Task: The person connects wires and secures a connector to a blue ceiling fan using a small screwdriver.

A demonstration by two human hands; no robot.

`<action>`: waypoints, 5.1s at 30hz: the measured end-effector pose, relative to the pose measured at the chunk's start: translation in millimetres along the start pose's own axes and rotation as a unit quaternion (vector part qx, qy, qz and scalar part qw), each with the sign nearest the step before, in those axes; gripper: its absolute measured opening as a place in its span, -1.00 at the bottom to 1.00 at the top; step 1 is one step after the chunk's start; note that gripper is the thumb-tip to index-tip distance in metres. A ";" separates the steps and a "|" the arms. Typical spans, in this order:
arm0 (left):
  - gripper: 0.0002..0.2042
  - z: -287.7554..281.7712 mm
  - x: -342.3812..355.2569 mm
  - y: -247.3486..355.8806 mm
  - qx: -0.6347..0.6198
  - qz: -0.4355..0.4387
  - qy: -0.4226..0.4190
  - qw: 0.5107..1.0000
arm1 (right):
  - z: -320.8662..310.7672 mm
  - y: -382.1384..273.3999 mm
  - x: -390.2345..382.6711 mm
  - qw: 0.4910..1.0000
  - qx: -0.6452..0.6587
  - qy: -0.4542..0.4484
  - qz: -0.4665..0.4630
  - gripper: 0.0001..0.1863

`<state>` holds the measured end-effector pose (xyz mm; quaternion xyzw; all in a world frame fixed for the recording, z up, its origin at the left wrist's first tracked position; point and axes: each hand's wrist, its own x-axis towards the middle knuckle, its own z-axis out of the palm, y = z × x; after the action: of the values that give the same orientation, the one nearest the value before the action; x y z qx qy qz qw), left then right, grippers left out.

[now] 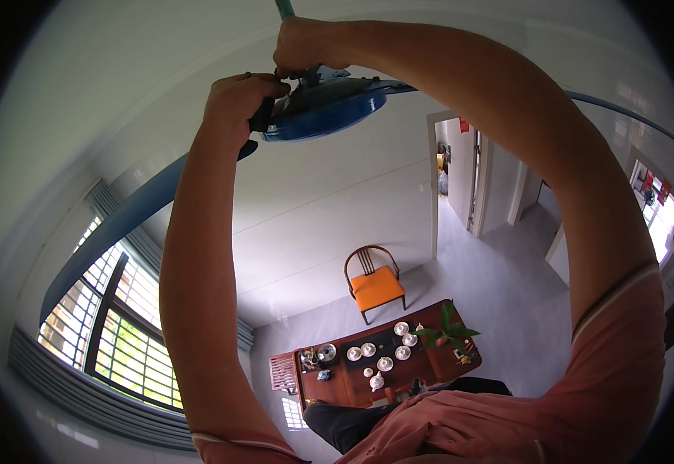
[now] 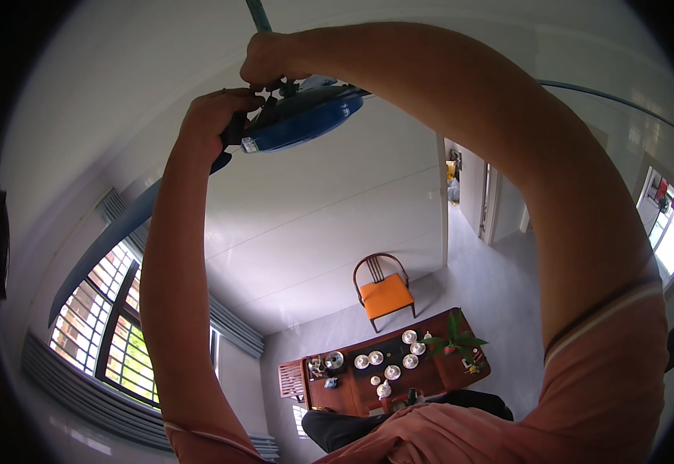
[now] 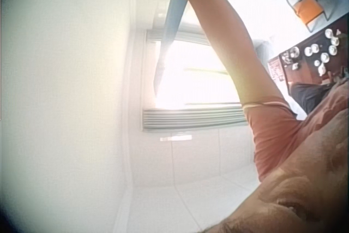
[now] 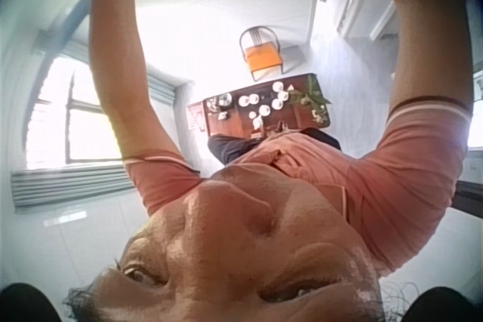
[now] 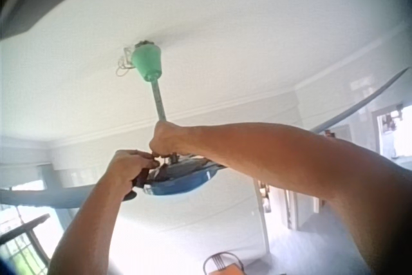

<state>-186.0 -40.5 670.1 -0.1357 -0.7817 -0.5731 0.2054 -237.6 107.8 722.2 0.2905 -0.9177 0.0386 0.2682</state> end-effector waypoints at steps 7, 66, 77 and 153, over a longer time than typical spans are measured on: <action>-0.73 -1.3 4.2 1.3 -0.017 -0.014 0.004 1.000 | 4.0 0.3 -8.3 0.961 0.245 0.080 0.098 -0.80; -0.71 -6.8 6.4 1.8 0.022 -0.004 -0.015 1.000 | -9.0 18.4 -8.1 0.957 -0.002 0.107 -0.271 -0.85; -0.80 -8.9 4.4 1.9 0.014 -0.026 -0.041 0.999 | 1.3 16.3 -7.3 0.936 -0.054 0.133 -0.320 -0.95; -0.77 -10.3 -4.1 -11.0 0.014 0.118 -0.024 0.993 | -18.6 17.1 -0.9 0.967 0.086 0.096 -0.219 -0.87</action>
<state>-185.6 -53.6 661.6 -0.2380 -0.7731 -0.5302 0.2543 -237.7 126.6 739.0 0.5014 -0.7949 0.0852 0.3309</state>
